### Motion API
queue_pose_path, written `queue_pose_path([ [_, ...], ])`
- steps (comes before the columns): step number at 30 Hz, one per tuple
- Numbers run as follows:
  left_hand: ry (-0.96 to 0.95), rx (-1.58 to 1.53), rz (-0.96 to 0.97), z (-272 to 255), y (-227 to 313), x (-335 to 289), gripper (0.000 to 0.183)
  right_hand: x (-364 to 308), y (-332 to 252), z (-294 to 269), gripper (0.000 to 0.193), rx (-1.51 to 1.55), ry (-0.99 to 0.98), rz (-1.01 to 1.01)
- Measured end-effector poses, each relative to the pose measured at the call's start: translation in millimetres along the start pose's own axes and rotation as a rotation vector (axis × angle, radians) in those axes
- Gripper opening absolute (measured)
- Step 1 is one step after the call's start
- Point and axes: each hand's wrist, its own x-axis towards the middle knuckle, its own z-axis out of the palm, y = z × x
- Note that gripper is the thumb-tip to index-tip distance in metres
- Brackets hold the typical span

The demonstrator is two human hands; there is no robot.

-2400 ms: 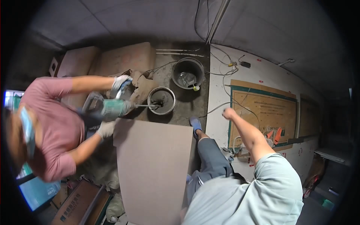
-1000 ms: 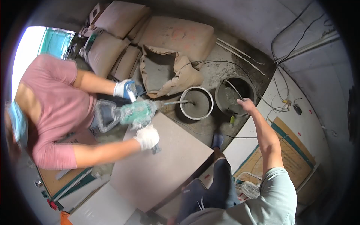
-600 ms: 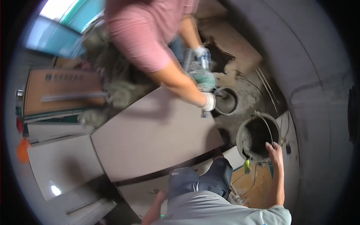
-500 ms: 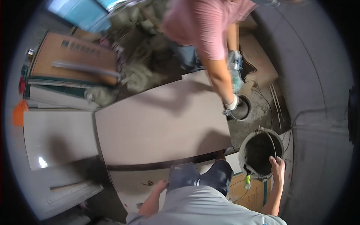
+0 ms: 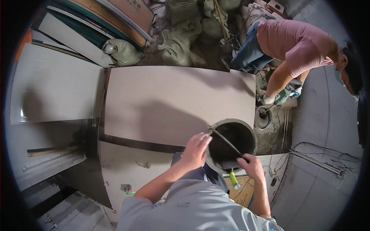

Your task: The person scoops adhesive from a bucket using a trowel and spreads it evenly across a large tile. The person then smooths the adhesive over the tile surface in preparation for installation.

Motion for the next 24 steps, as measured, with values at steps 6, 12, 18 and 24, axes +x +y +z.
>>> queue_pose_path([
  [6,-0.535,0.233,-0.137,9.9,0.2,6.7,0.022,64.1,-18.9,107.3,0.024,-0.039,-0.157,-0.494],
  [12,-0.078,0.043,-0.597,-88.2,-96.6,32.5,0.02,92.4,-104.2,67.6,0.044,0.006,0.131,-0.862],
  [18,0.238,0.046,-0.672,-143.3,-198.0,40.0,0.028,111.6,-71.5,26.3,0.043,0.128,0.065,-0.453],
  [24,0.41,-0.173,-0.771,-152.9,-259.9,14.6,0.039,112.7,-56.0,55.8,0.047,-0.037,-0.049,-0.178],
])
